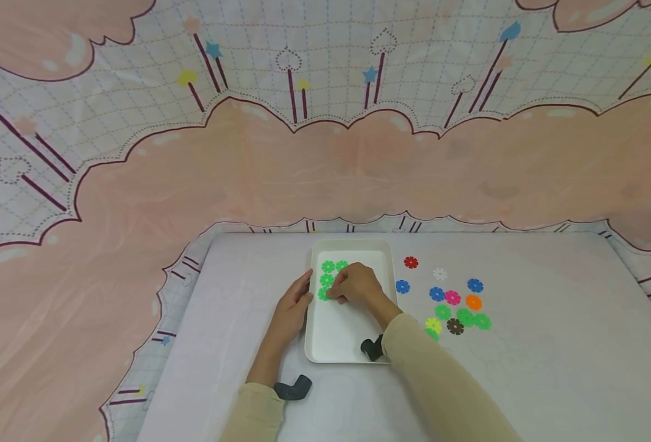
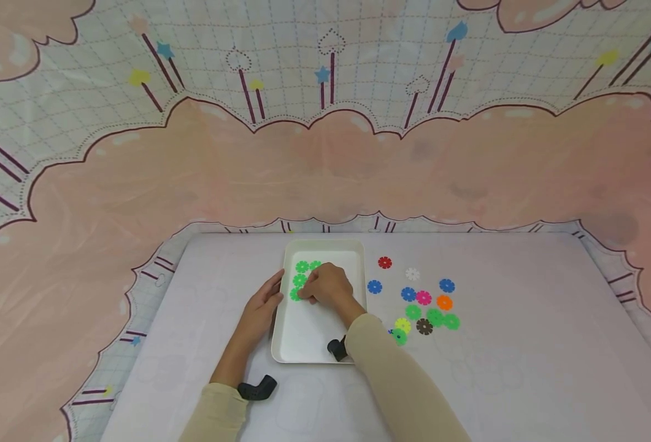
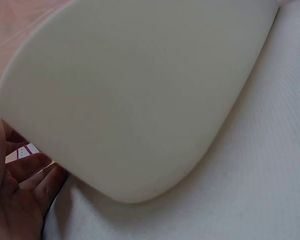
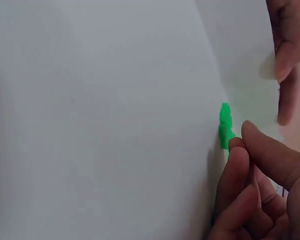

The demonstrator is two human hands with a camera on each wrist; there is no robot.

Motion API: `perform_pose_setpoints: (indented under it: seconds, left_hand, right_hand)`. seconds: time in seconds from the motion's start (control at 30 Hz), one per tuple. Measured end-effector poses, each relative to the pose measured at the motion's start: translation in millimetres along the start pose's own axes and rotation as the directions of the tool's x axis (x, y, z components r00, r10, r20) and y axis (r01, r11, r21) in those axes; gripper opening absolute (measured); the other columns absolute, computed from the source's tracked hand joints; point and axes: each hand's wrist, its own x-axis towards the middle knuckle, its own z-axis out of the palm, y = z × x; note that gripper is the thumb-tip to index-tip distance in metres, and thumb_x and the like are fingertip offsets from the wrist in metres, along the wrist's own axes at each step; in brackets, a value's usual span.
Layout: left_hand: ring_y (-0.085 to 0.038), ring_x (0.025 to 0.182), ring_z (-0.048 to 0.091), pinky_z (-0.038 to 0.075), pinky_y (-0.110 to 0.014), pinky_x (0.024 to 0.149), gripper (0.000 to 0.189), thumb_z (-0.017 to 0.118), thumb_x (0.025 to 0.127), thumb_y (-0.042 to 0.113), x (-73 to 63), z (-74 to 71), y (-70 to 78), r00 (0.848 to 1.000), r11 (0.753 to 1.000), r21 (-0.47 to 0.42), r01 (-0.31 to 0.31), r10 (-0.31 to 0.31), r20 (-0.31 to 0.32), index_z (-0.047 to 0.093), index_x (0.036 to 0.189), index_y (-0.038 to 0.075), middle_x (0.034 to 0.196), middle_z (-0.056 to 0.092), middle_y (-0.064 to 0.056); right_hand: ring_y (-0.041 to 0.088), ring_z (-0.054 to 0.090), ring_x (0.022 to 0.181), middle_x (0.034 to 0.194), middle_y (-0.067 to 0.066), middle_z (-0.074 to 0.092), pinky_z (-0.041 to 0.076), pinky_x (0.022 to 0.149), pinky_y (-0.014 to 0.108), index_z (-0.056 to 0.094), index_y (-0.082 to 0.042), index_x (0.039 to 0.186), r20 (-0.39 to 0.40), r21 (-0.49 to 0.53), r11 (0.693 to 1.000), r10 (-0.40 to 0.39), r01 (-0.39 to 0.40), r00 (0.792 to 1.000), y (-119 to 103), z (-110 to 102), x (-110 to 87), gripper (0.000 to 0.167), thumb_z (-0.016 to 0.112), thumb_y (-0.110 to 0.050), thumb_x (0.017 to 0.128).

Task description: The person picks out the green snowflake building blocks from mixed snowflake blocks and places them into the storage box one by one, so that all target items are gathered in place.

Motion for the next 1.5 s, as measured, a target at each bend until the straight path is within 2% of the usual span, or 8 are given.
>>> perform_pose_setpoints:
  seconds: [0.17,0.33,0.63,0.83,0.9,1.1,1.3,1.5]
  left_hand:
    - [-0.029,0.146,0.045,0.041,-0.053,0.118,0.052,0.049,0.106,0.016,-0.4,-0.3,-1.4,1.000,1.000,0.005,-0.010,0.010,0.000,0.043,0.156,0.027,0.158,0.048,-0.005]
    - [-0.028,0.147,0.044,0.039,-0.053,0.119,0.051,0.049,0.106,0.017,0.3,0.4,-1.3,1.000,1.000,0.014,-0.006,0.006,-0.004,0.043,0.156,0.028,0.158,0.047,-0.003]
    - [-0.029,0.146,0.046,0.039,-0.053,0.119,0.051,0.050,0.106,0.016,1.3,2.1,-2.2,1.000,1.000,-0.001,-0.011,0.011,-0.005,0.044,0.156,0.026,0.157,0.049,-0.004]
    - [-0.029,0.147,0.045,0.037,-0.054,0.120,0.051,0.050,0.106,0.017,1.0,2.1,-1.9,1.000,1.000,0.009,-0.003,0.003,-0.010,0.044,0.155,0.028,0.158,0.048,-0.004]
    - [-0.029,0.147,0.045,0.036,-0.054,0.120,0.051,0.050,0.106,0.017,1.1,1.5,-1.3,1.000,1.000,0.013,0.001,-0.001,-0.011,0.044,0.155,0.028,0.158,0.048,-0.004]
    - [-0.029,0.148,0.044,0.035,-0.054,0.121,0.052,0.050,0.105,0.017,2.1,2.2,-2.3,1.000,1.000,0.014,-0.002,0.002,-0.012,0.044,0.155,0.028,0.158,0.048,-0.003]
    - [-0.028,0.148,0.044,0.035,-0.054,0.121,0.051,0.050,0.105,0.018,2.6,2.8,-4.3,1.000,1.000,0.013,0.001,-0.001,-0.015,0.045,0.154,0.031,0.158,0.048,-0.002]
    - [-0.027,0.148,0.043,0.034,-0.053,0.122,0.051,0.051,0.105,0.019,2.0,1.7,-4.5,1.000,1.000,0.004,0.004,-0.003,-0.019,0.046,0.153,0.033,0.158,0.048,0.000]
  right_hand:
    - [0.014,0.062,0.066,0.066,0.000,0.069,0.045,0.065,0.026,0.071,-0.014,0.080,0.051,0.058,0.996,-0.069,0.066,0.996,-0.7,-8.8,-1.6,0.017,0.084,-0.026,0.084]
    - [0.016,0.068,0.072,0.081,0.001,0.074,0.048,0.064,0.027,0.072,-0.013,0.087,0.070,0.094,0.991,-0.106,0.099,0.992,-6.8,-28.2,-7.1,0.018,0.079,-0.030,0.089]
    - [0.021,0.071,0.086,0.101,0.011,0.075,0.050,0.074,0.032,0.073,-0.016,0.101,0.120,0.066,0.984,-0.170,0.163,0.978,-3.2,-73.9,-25.6,0.023,0.073,-0.038,0.093]
    - [0.021,0.064,0.092,0.096,0.007,0.073,0.050,0.079,0.034,0.074,-0.022,0.107,0.132,0.025,0.981,-0.194,0.193,0.972,9.6,-101.8,-37.4,0.024,0.074,-0.041,0.092]
    - [0.021,0.064,0.095,0.097,0.004,0.072,0.052,0.082,0.036,0.073,-0.020,0.111,0.139,0.008,0.979,-0.201,0.202,0.970,14.2,-110.7,-40.7,0.029,0.075,-0.042,0.091]
    - [0.020,0.063,0.093,0.098,0.001,0.070,0.054,0.082,0.034,0.072,-0.017,0.116,0.138,-0.049,0.977,-0.198,0.206,0.970,29.5,-132.7,-51.2,0.038,0.079,-0.042,0.088]
    - [0.019,0.062,0.091,0.099,0.000,0.071,0.054,0.076,0.031,0.075,-0.016,0.113,0.138,-0.099,0.969,-0.210,0.224,0.968,50.7,-143.5,-60.0,0.038,0.083,-0.041,0.085]
    - [0.019,0.060,0.090,0.100,-0.001,0.072,0.054,0.071,0.029,0.075,-0.013,0.115,0.160,-0.142,0.957,-0.229,0.252,0.960,76.2,-144.6,-66.6,0.038,0.083,-0.035,0.085]
